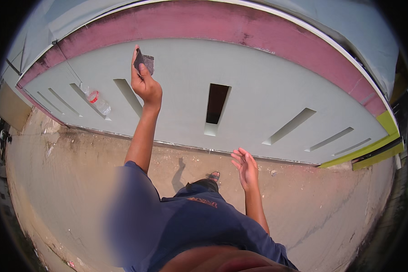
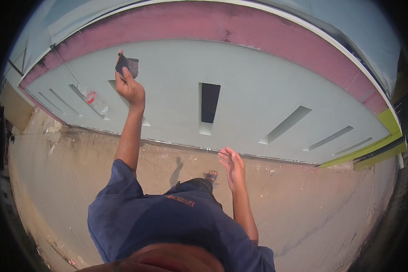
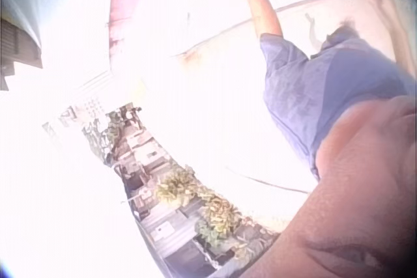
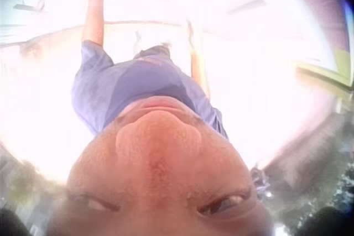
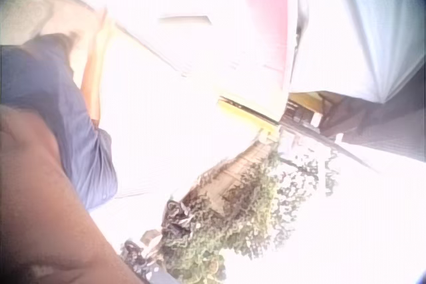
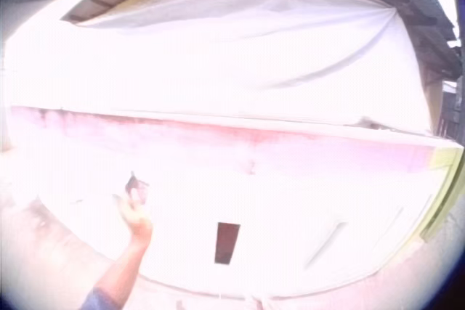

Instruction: The person paints a door frame with lime green paint using a brush, then sands the upper pink section of the door with a sanding block.

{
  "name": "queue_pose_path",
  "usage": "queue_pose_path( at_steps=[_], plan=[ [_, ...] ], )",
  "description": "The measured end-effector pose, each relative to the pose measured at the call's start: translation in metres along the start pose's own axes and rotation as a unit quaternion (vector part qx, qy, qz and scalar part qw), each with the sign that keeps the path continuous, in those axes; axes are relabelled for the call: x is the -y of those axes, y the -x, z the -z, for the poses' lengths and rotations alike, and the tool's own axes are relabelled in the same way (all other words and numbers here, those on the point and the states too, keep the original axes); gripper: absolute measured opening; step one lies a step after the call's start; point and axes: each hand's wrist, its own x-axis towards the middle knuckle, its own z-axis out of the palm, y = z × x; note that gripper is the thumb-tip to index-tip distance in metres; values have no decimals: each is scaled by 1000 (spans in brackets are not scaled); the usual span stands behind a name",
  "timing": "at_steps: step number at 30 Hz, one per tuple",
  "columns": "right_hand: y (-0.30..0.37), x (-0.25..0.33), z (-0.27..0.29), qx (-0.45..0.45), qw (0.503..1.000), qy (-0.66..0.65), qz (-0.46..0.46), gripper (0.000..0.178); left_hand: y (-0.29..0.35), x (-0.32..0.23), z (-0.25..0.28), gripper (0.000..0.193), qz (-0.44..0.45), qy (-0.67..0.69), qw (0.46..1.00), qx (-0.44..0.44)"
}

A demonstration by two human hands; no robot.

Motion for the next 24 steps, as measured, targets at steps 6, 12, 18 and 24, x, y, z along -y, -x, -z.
queue_pose_path(
  at_steps=[6,12,18,24],
  plan=[
    [-32,3,44,10,997,26,-66,43,-136,58,-48,47,-174,-328,927,-54],
    [-86,31,114,-39,995,79,-46,42,-71,80,-76,50,-120,-281,952,-35],
    [-133,72,166,-82,983,145,-76,42,-107,90,-65,50,-78,-291,945,-126],
    [-192,60,167,10,981,162,-108,41,-32,96,-98,52,-132,-319,938,-8]
  ],
)
